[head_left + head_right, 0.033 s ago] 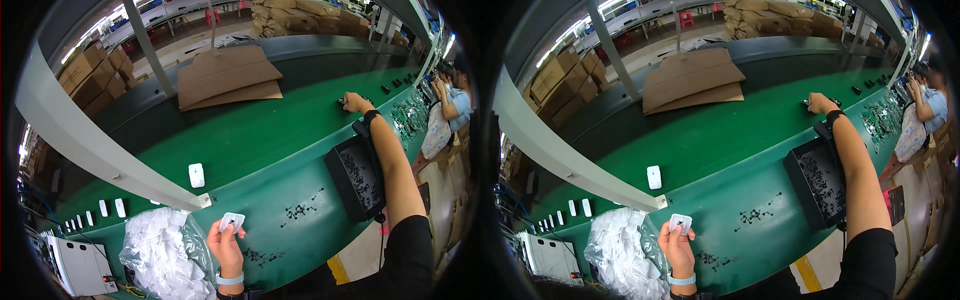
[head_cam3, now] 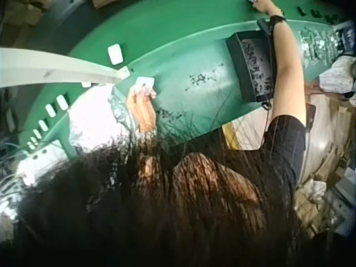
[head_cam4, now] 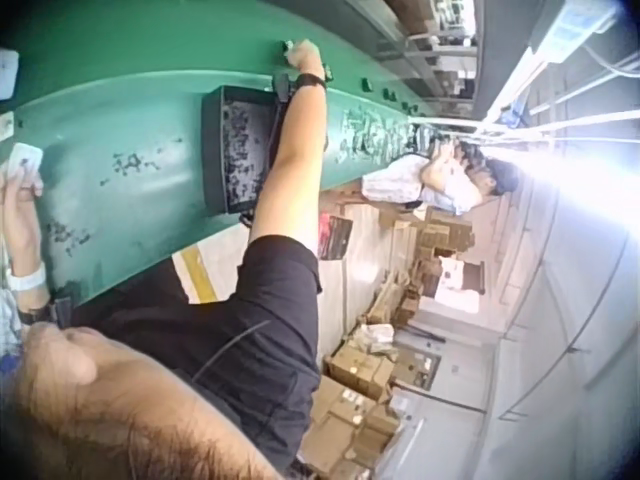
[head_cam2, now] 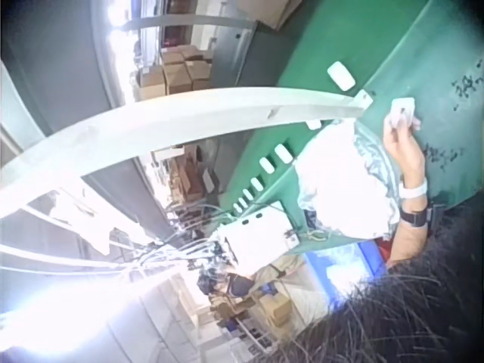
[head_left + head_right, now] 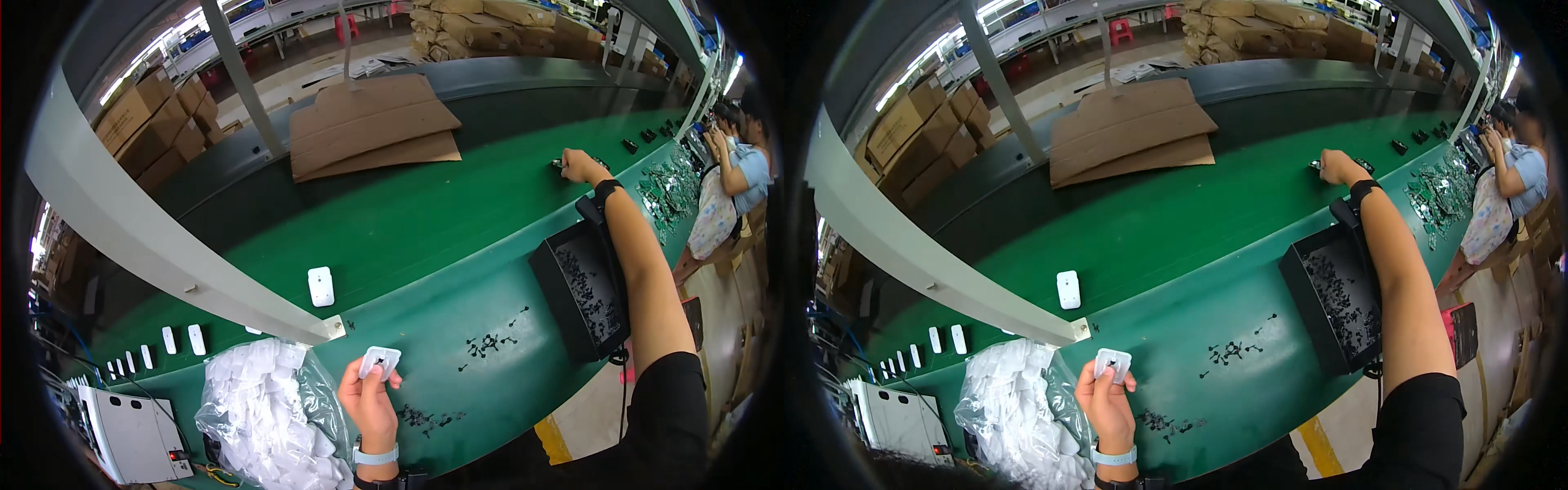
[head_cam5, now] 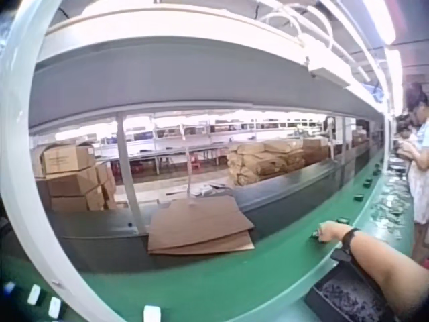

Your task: The person repeatedly picks up white plastic housings and green circuit boards from a green workbench, inserts the boards into the housings, and places the assembled units on the table. The process is repeated for multiple units throughout the clip.

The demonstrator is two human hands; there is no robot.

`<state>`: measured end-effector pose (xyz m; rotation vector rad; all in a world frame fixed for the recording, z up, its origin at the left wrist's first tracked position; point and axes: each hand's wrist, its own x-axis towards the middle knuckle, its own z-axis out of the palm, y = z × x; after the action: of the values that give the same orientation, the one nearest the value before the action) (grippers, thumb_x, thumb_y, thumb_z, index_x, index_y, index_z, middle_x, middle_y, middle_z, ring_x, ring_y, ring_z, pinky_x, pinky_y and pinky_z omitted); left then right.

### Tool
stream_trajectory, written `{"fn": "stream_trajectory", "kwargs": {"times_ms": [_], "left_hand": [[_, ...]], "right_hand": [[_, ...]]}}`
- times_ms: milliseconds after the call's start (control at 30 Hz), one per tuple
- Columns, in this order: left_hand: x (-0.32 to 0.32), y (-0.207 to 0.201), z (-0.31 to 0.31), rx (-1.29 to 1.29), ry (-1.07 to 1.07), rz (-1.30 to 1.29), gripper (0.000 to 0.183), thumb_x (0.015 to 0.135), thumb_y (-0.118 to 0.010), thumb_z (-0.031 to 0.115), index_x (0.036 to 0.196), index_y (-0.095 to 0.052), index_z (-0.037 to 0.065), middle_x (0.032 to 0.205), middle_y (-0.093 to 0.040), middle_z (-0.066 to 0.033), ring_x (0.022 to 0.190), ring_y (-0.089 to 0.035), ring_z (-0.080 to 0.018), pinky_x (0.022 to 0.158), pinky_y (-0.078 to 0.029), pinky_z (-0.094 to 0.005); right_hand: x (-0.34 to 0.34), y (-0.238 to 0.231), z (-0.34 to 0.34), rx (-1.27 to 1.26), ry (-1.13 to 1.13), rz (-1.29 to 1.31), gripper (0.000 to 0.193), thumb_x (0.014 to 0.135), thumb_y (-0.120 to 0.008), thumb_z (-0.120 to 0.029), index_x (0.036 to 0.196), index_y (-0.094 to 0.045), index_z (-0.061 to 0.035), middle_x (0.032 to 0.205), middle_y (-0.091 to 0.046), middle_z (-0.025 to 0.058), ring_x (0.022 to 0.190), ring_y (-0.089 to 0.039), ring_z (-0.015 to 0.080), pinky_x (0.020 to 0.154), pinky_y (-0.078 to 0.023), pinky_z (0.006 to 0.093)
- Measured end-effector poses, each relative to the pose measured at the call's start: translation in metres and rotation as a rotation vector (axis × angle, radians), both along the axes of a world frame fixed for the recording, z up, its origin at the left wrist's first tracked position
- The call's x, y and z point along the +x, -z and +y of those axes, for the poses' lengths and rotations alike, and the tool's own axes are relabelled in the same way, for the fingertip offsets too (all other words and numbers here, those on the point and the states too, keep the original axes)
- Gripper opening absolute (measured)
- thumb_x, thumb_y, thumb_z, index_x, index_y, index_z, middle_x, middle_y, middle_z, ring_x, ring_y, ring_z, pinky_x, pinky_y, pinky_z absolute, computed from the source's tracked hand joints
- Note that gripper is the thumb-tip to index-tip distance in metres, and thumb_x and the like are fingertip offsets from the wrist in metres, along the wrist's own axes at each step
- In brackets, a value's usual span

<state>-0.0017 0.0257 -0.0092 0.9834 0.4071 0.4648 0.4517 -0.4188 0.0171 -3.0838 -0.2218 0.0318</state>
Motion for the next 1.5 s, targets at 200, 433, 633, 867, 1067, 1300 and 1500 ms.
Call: {"fn": "stream_trajectory", "kwargs": {"times_ms": [200, 433, 633, 867, 1067, 1300, 1500], "left_hand": [[-0.002, 0.004, 0.003, -0.130, 0.106, -0.090, 0.018, 0.098, -0.056, 0.005, 0.111, -0.061, -0.004, 0.095, -0.066, -0.0115, 0.072, -0.061, -0.0188, 0.063, -0.047, -0.0318], [-0.002, 0.003, 0.008, -0.205, 0.195, -0.171, 0.035, 0.107, -0.044, 0.024, 0.122, -0.057, -0.004, 0.101, -0.065, -0.0132, 0.081, -0.063, -0.0237, 0.071, -0.049, -0.0358], [-0.001, 0.011, 0.006, -0.231, 0.267, -0.213, 0.045, 0.108, -0.042, 0.024, 0.138, -0.048, -0.008, 0.121, -0.064, -0.0177, 0.102, -0.067, -0.0285, 0.091, -0.053, -0.0398], [-0.002, 0.000, 0.000, -0.265, 0.262, -0.216, 0.043, 0.105, -0.050, 0.013, 0.143, -0.046, -0.006, 0.134, -0.059, -0.0166, 0.120, -0.060, -0.0262, 0.108, -0.046, -0.0402], [-0.003, 0.005, -0.003, -0.208, 0.305, -0.158, 0.039, 0.105, -0.050, 0.008, 0.141, -0.050, -0.004, 0.136, -0.059, -0.0139, 0.124, -0.058, -0.0216, 0.109, -0.045, -0.0385], [-0.004, 0.007, -0.010, -0.019, 0.321, -0.043, 0.040, 0.103, -0.054, 0.006, 0.140, -0.051, -0.005, 0.137, -0.058, -0.0140, 0.124, -0.058, -0.0207, 0.107, -0.046, -0.0364], [-0.003, 0.006, -0.012, 0.102, 0.337, 0.005, 0.038, 0.100, -0.058, 0.002, 0.138, -0.055, -0.006, 0.135, -0.061, -0.0146, 0.124, -0.058, -0.0197, 0.107, -0.045, -0.0335]], "right_hand": [[-0.076, -0.067, 0.073, 0.703, -0.290, 0.001, 0.021, 0.089, -0.071, -0.015, 0.100, -0.058, -0.0032, 0.087, -0.063, 0.0044, 0.079, -0.061, 0.0161, 0.072, -0.050, 0.0320], [-0.310, -0.151, 0.202, 0.730, -0.783, -0.062, 0.015, 0.088, -0.070, -0.008, 0.102, -0.068, -0.0020, 0.093, -0.066, 0.0064, 0.084, -0.062, 0.0150, 0.074, -0.051, 0.0300], [-0.395, -0.101, 0.249, 0.914, -0.683, 0.285, 0.030, 0.085, -0.075, -0.011, 0.111, -0.063, -0.0019, 0.090, -0.066, 0.0086, 0.077, -0.062, 0.0158, 0.071, -0.051, 0.0295], [-0.345, -0.015, 0.283, 1.470, -0.535, 0.583, 0.030, 0.086, -0.074, -0.002, 0.112, -0.060, -0.0009, 0.093, -0.068, 0.0054, 0.088, -0.064, 0.0113, 0.080, -0.053, 0.0269], [-0.348, 0.006, 0.280, 1.543, -0.409, 0.568, 0.032, 0.086, -0.073, -0.001, 0.117, -0.066, 0.0009, 0.098, -0.069, 0.0086, 0.089, -0.065, 0.0119, 0.076, -0.056, 0.0271], [-0.348, 0.012, 0.279, 1.456, -0.458, 0.435, 0.031, 0.083, -0.077, -0.006, 0.113, -0.069, 0.0008, 0.098, -0.070, 0.0089, 0.088, -0.066, 0.0117, 0.073, -0.056, 0.0249], [-0.350, 0.002, 0.273, 1.384, -0.443, 0.455, 0.030, 0.083, -0.077, -0.002, 0.112, -0.069, 0.0013, 0.100, -0.071, 0.0078, 0.092, -0.067, 0.0123, 0.075, -0.055, 0.0248]]}}
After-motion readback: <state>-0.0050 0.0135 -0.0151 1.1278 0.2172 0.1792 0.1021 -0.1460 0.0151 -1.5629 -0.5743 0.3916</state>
